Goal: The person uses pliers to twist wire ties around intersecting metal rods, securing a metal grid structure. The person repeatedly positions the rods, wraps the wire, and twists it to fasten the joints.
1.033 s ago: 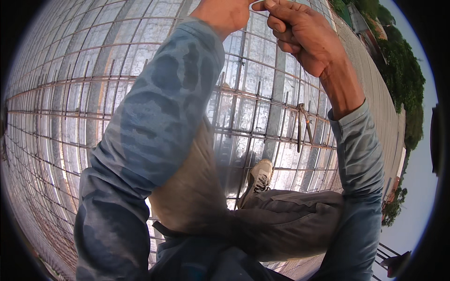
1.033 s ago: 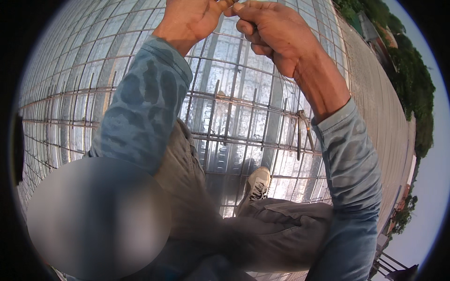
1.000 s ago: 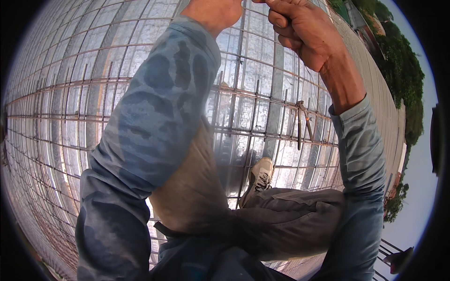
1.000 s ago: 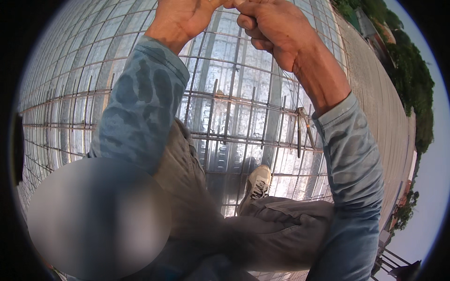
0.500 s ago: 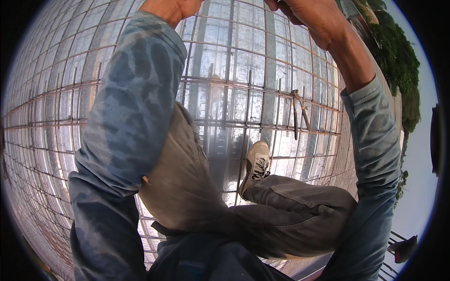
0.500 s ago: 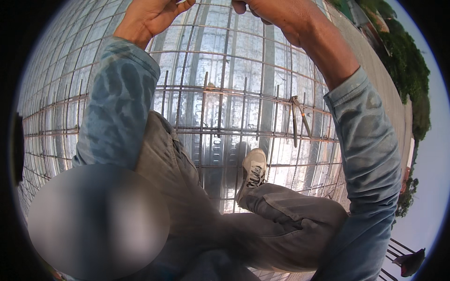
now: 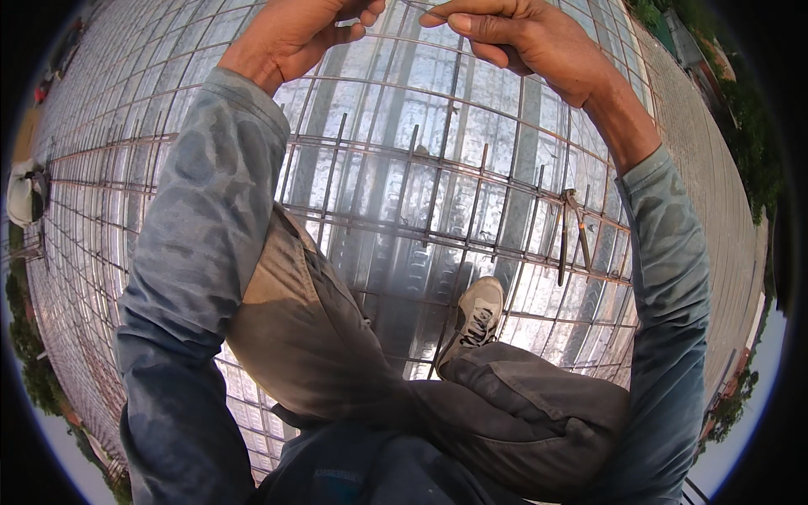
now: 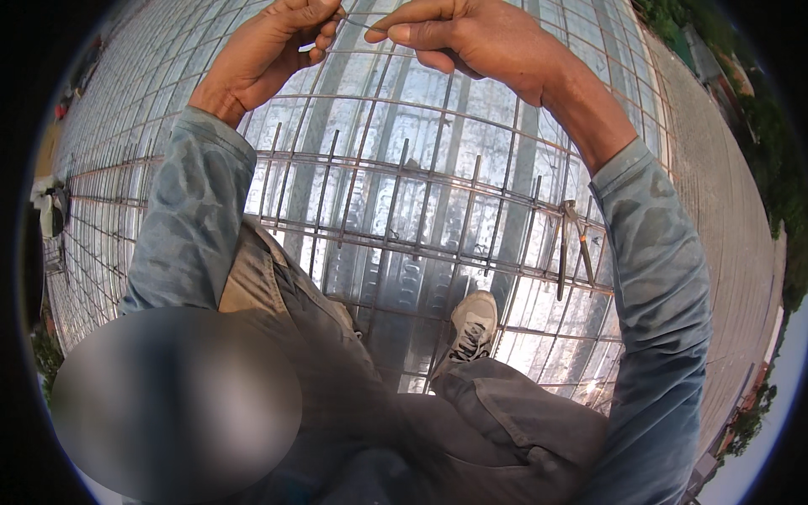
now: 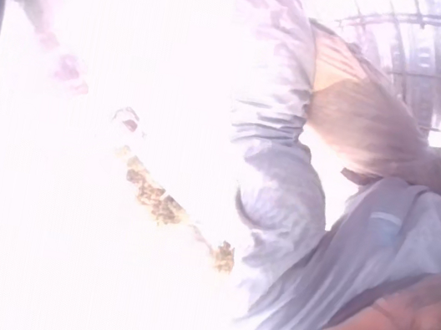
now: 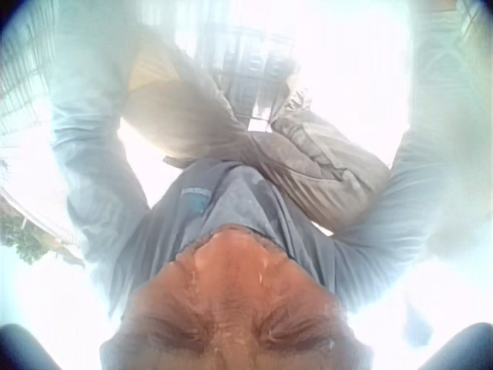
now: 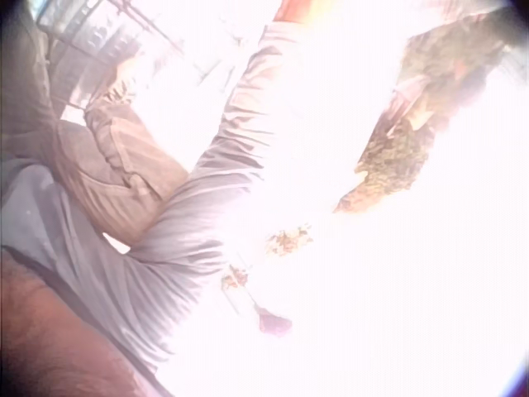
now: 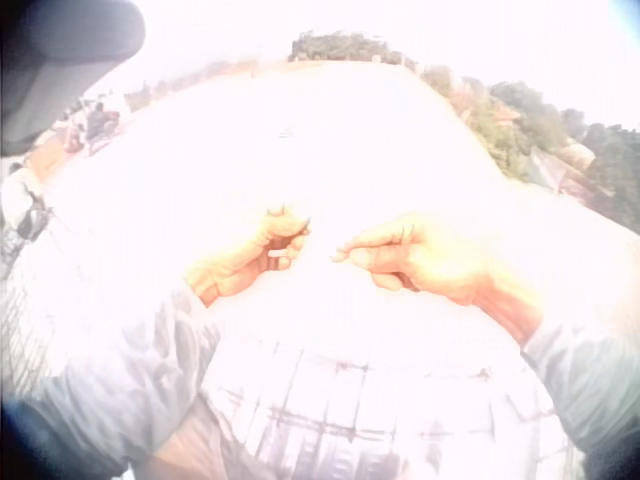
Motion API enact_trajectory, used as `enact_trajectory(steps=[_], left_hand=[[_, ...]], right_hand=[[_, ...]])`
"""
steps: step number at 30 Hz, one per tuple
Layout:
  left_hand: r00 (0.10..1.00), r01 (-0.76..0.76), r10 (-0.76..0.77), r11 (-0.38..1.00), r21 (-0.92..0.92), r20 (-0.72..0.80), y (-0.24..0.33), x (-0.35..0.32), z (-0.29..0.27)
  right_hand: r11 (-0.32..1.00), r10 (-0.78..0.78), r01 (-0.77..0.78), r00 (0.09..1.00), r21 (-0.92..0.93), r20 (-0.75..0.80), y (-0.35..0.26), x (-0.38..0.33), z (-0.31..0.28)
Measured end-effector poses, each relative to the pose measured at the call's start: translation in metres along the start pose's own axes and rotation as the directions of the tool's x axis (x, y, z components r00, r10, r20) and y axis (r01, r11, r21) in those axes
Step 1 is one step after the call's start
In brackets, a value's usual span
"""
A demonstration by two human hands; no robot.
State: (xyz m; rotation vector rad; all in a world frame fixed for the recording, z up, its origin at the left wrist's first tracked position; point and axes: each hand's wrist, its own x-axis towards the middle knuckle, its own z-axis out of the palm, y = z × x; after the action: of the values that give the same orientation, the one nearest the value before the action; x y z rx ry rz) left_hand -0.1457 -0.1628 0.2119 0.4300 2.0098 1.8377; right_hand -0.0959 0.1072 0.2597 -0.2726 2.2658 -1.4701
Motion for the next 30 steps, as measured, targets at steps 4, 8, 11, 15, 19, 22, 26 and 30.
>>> enact_trajectory(steps=[4, 8, 11, 15, 19, 22, 26, 30], left_hand=[[0.991, 0.087, -0.027, 0.867, 0.491, -0.127, -0.015, -0.028, 0.019], [0.926, 0.356, -0.338, 0.63, 0.69, -0.169, -0.024, -0.033, 0.022], [0.864, 0.423, -0.485, 0.556, 0.716, -0.134, -0.028, -0.043, 0.035], [0.865, 0.067, -0.491, 0.321, 0.945, 0.106, -0.054, -0.031, 0.049], [0.918, -0.038, -0.374, 0.242, 0.969, 0.129, -0.106, -0.013, 0.057], [0.979, -0.029, -0.177, 0.387, 0.921, 0.106, -0.158, -0.008, 0.069], [0.993, 0.011, -0.11, 0.396, 0.918, 0.035, -0.193, -0.009, 0.109], [0.973, 0.017, -0.223, 0.335, 0.942, 0.062, -0.201, -0.012, 0.115]], right_hand=[[0.864, -0.199, 0.208, 0.978, -0.459, 0.07, 0.05, -0.006, -0.007], [0.678, -0.116, 0.218, 0.975, -0.702, 0.191, 0.158, 0.001, -0.007], [0.584, 0.038, 0.114, 0.985, -0.804, 0.168, 0.184, -0.005, 0.014], [0.632, 0.071, 0.179, 0.956, -0.754, 0.286, 0.207, 0.007, 0.027], [0.556, 0.097, 0.226, 0.938, -0.8, 0.332, 0.209, 0.019, 0.046], [0.529, 0.017, 0.329, 0.918, -0.783, 0.397, 0.206, 0.024, 0.057], [0.57, -0.012, 0.303, 0.932, -0.763, 0.361, 0.208, 0.02, 0.06], [0.507, 0.068, 0.32, 0.911, -0.801, 0.407, 0.189, 0.02, 0.053]])
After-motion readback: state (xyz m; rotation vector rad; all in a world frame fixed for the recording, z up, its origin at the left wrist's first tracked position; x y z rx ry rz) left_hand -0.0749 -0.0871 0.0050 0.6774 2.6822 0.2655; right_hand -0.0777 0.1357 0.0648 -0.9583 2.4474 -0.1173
